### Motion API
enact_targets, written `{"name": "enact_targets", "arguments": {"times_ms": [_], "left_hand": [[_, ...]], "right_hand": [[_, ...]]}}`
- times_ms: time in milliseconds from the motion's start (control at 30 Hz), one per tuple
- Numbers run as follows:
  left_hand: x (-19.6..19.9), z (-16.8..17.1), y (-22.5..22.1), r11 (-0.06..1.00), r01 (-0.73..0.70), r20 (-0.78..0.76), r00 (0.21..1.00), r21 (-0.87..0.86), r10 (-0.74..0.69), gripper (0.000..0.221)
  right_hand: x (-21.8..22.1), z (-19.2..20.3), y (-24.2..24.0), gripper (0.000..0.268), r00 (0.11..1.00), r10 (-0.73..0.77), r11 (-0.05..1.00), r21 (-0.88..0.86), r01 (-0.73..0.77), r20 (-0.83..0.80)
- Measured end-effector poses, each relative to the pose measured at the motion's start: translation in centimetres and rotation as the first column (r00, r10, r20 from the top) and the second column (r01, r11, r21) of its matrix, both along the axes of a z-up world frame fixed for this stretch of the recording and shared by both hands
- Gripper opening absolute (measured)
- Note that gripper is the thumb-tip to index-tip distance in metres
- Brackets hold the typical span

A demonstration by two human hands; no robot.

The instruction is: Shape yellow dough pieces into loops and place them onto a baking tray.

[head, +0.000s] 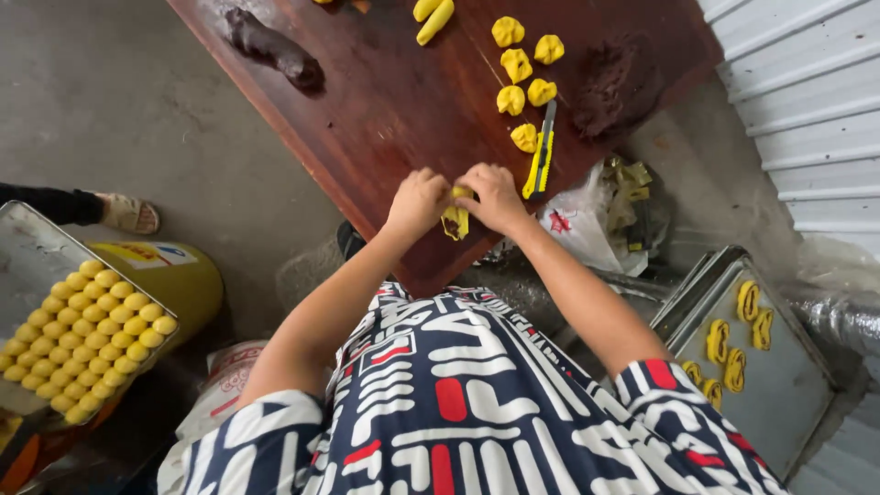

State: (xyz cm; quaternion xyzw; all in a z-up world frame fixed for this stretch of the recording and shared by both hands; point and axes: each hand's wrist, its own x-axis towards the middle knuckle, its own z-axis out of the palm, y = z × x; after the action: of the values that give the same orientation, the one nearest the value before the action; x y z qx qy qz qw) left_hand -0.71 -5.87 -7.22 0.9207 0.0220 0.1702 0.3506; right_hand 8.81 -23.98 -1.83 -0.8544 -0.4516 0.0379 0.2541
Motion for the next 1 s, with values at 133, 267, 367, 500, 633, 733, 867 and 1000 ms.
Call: {"name": "enact_targets", "arguments": {"times_ms": [133,267,367,500,633,733,867,1000], "left_hand": [[-0.6,-0.6,-0.6,0.999,0.035,-0.093,0.995,0.007,-0.035,0.028],[-1.1,4.8,-0.2,0.999,-0.048,-0.037,0.998,0.018,0.049,0.050],[-1.7,6.0,0.5,0.994,-0.103,0.058,0.993,-0.044,0.106,0.069],[-2.5,5.5,2.2,0.944,-0.252,0.020,0.965,-0.214,0.262,0.064],[-1.4,4.4,5.7,0.941,-0.290,0.062,0.950,-0.177,0.305,0.059],[-0.2,3.2,9.3,0.965,-0.261,0.115,0.958,-0.032,0.263,0.058],[1.8,3.1,11.6,0.972,-0.237,0.035,0.971,-0.003,0.237,0.053],[3.0,2.8,12.3,0.979,-0.204,0.015,0.979,0.026,0.204,0.048]], "right_hand": [[-0.4,-1.1,-0.1,0.030,0.998,-0.027,0.996,-0.087,0.021,-0.065],[1.0,0.2,1.5,0.045,0.996,-0.033,0.996,-0.083,0.026,-0.082],[2.3,-0.1,3.6,0.052,0.999,0.028,0.995,0.099,-0.026,-0.023],[0.5,-0.7,7.3,0.052,0.978,-0.144,0.988,0.069,0.135,0.152],[-5.6,0.7,4.8,0.060,0.987,-0.019,0.993,-0.115,0.038,0.162],[-10.6,-0.8,-0.6,0.070,0.998,0.069,0.970,-0.235,-0.068,-0.004],[-10.5,-1.5,0.6,0.081,0.995,0.068,0.904,-0.416,-0.094,-0.077],[-2.1,-1.5,8.8,0.071,0.957,-0.263,0.921,-0.262,0.287,0.123]]}}
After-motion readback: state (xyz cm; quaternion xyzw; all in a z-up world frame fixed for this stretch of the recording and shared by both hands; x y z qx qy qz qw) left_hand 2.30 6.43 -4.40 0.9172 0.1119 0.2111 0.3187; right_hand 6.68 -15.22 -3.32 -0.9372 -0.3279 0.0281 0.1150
